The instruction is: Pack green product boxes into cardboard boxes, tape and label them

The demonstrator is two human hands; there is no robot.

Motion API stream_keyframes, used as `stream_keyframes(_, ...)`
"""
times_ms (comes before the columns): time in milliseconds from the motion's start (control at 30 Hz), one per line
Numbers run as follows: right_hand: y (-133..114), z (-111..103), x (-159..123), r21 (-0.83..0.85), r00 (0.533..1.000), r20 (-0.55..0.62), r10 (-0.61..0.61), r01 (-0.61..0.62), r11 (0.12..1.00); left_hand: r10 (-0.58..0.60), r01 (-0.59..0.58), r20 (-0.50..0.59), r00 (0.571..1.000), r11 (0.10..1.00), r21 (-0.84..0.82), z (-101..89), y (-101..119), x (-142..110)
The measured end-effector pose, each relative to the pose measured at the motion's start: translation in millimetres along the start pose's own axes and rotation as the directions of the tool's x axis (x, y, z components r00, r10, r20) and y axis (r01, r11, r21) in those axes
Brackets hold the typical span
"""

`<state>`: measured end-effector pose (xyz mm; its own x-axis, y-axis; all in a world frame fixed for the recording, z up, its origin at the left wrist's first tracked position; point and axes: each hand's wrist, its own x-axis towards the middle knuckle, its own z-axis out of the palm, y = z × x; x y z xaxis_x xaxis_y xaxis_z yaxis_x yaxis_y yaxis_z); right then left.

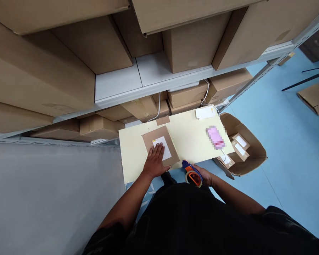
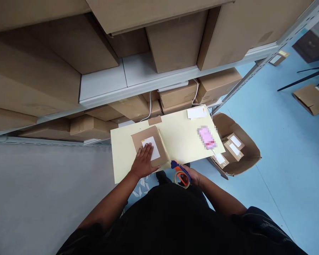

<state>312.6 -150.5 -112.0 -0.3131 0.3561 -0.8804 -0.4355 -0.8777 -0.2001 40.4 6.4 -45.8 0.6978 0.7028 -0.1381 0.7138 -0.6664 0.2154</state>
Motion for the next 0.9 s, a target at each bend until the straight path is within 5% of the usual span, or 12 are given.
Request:
stream_keyframes(233, 7, 4, 16, 0.047, 0.994, 0.063, 0.091, -0.094, 0.994, 0.028, -0.028, 0.021, 0.999, 1.000, -0.001, -0.5, 0, -2)
stream_keyframes(667, 25, 1, 6, 0.102, 0.998, 0.036, 0.047, -0.050, 0.994, 0.023, -0.022, 0.028, 0.999, 1.000, -0.016, -1.4, 0, -2)
stream_keyframes(800, 13, 1, 10, 0.018, 0.999, 0.040, 0.030, -0.031, 0.999, 0.027, -0.027, 0.033, 0.999, 1.000, -0.017, -1.1, 0, -2)
stream_keyframes(900, -4, 7, 17, -0.253, 0.998, 0.004, -0.056, 0.055, 0.966, 0.038, -0.037, 0.030, 0.999, 0.999, -0.015, -0.2, 0, -2)
